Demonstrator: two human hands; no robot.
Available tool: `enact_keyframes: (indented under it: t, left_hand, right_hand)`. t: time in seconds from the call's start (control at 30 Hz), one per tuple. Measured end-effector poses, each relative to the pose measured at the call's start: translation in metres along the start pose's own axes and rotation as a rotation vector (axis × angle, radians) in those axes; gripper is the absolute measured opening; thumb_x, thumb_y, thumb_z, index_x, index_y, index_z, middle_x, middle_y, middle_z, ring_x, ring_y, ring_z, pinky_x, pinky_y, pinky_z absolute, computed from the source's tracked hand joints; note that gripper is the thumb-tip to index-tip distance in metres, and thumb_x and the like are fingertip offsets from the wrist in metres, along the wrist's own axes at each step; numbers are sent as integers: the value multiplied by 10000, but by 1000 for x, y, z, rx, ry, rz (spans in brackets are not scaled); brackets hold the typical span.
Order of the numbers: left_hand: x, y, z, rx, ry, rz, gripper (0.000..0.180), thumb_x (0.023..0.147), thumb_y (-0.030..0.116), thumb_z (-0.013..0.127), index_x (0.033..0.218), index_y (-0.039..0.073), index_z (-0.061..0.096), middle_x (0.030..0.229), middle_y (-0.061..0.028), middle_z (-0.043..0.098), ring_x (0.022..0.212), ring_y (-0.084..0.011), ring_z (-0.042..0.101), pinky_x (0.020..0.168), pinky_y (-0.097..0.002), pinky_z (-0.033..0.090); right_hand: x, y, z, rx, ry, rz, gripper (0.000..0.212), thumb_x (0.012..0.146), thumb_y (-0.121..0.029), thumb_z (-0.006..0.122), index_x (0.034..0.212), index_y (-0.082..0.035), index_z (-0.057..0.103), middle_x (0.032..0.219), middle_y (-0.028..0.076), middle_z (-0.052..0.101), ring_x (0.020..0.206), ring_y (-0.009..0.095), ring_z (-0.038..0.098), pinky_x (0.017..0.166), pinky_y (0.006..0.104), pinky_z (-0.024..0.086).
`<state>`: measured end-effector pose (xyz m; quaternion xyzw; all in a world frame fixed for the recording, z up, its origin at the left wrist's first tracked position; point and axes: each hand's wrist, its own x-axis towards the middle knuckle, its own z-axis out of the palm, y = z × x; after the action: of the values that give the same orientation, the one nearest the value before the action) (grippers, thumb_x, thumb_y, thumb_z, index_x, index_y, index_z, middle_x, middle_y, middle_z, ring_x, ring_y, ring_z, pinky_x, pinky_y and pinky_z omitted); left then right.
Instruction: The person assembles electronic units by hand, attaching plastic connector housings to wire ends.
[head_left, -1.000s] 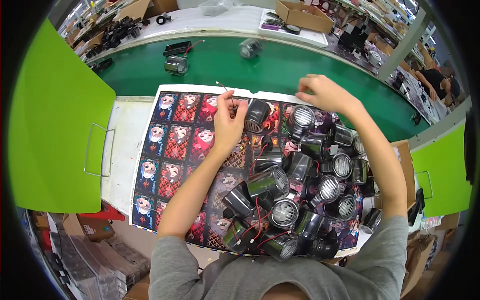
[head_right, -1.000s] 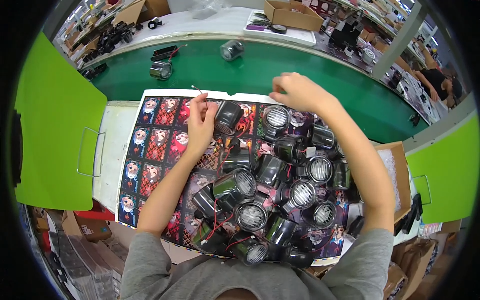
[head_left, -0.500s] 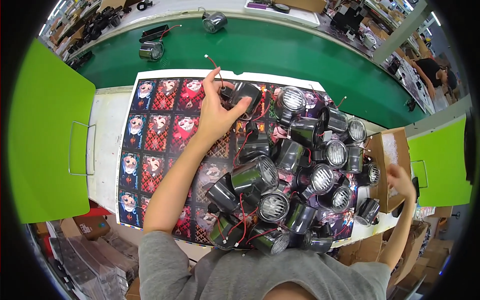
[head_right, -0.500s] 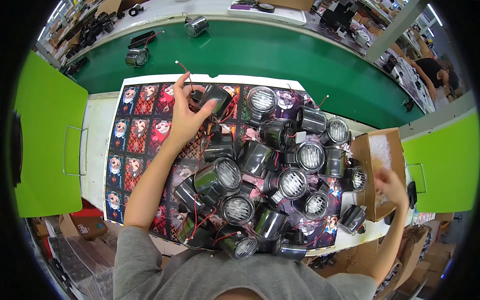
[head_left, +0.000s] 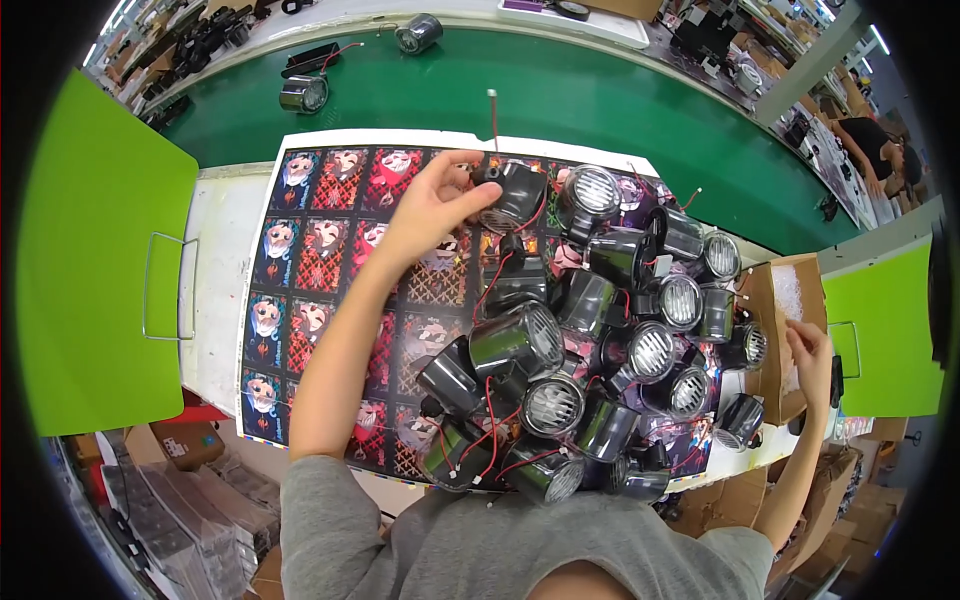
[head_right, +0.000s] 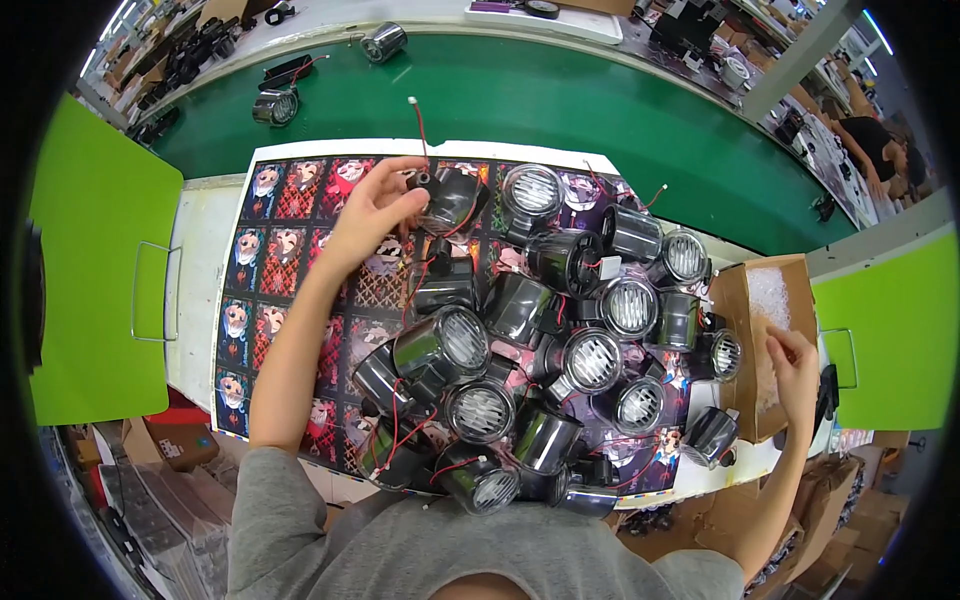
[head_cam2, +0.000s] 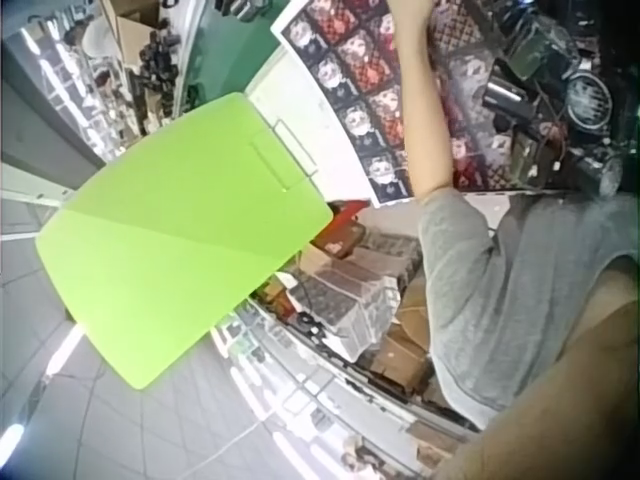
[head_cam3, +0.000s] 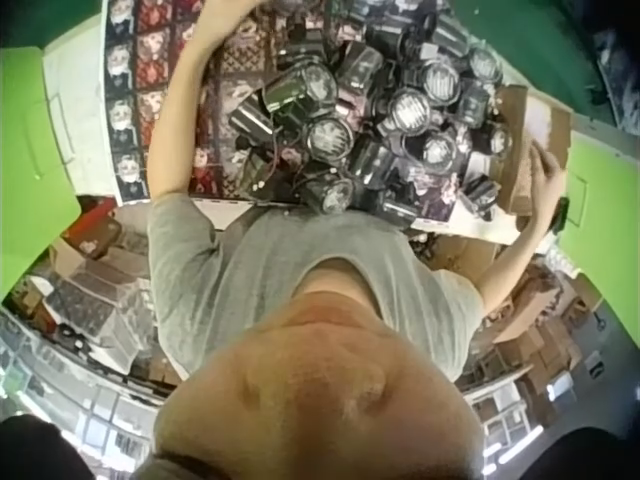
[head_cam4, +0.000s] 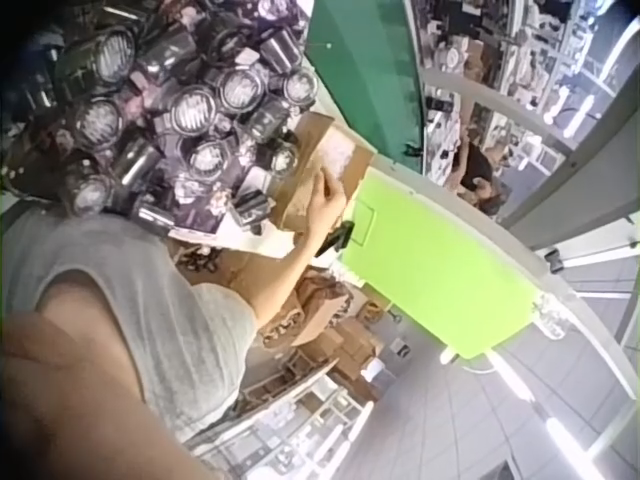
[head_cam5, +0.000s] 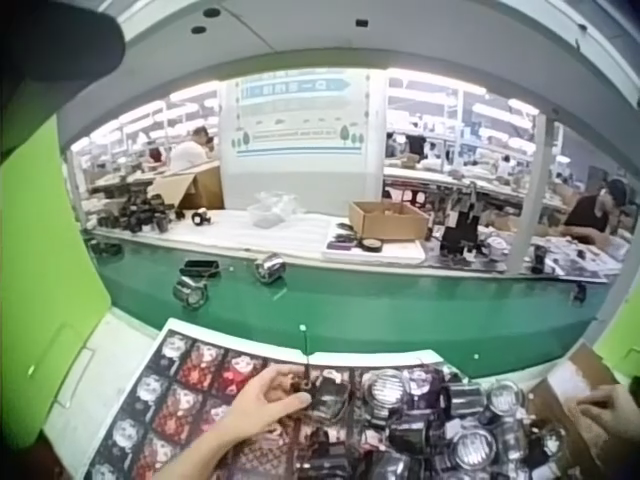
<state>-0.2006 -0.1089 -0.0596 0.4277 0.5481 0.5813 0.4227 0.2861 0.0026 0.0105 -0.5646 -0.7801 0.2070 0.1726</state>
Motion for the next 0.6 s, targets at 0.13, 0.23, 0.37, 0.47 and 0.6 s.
enact_keyframes:
  t: [0.13,0.23,0.37,0.47,0.6]
  left_hand:
    - [-2,7,-15,44,-233,-176,504,746,155,658,1159,-45,451,656,-24,568,547,-67,520,467,-201,408]
    - [-2,23,-18,87,-148,-217,237,747,169,653,896,-12,619,608,-11,568,502,-53,497,457,-182,397]
    - [-5,45,-25,335,-34,-151,151,740,154,638,780,9,646,573,17,559,484,-35,468,442,-175,372]
    - [-5,49,-18,463,85,-67,145,713,135,640,750,-4,647,580,-10,581,481,-56,479,453,-194,374]
    - [-8,63,-5,657,276,119,141,687,125,653,740,-5,646,584,-48,595,508,-66,518,478,-204,399]
  right_hand:
    - [8,-1,-9,44,82,2,179,804,-35,534,953,48,590,654,2,506,571,61,449,519,195,371]
    - [12,2,-8,83,175,119,188,800,-41,523,949,53,588,671,21,545,551,63,477,505,200,405]
    - [15,7,-3,117,52,135,210,802,-58,514,961,64,575,693,61,594,542,90,532,504,210,445]
    - [14,11,2,81,-20,167,177,798,-59,535,916,59,595,682,67,594,528,97,535,499,224,451]
    - [16,-1,4,-50,3,143,152,791,-50,542,884,49,610,667,63,590,536,95,533,494,228,448]
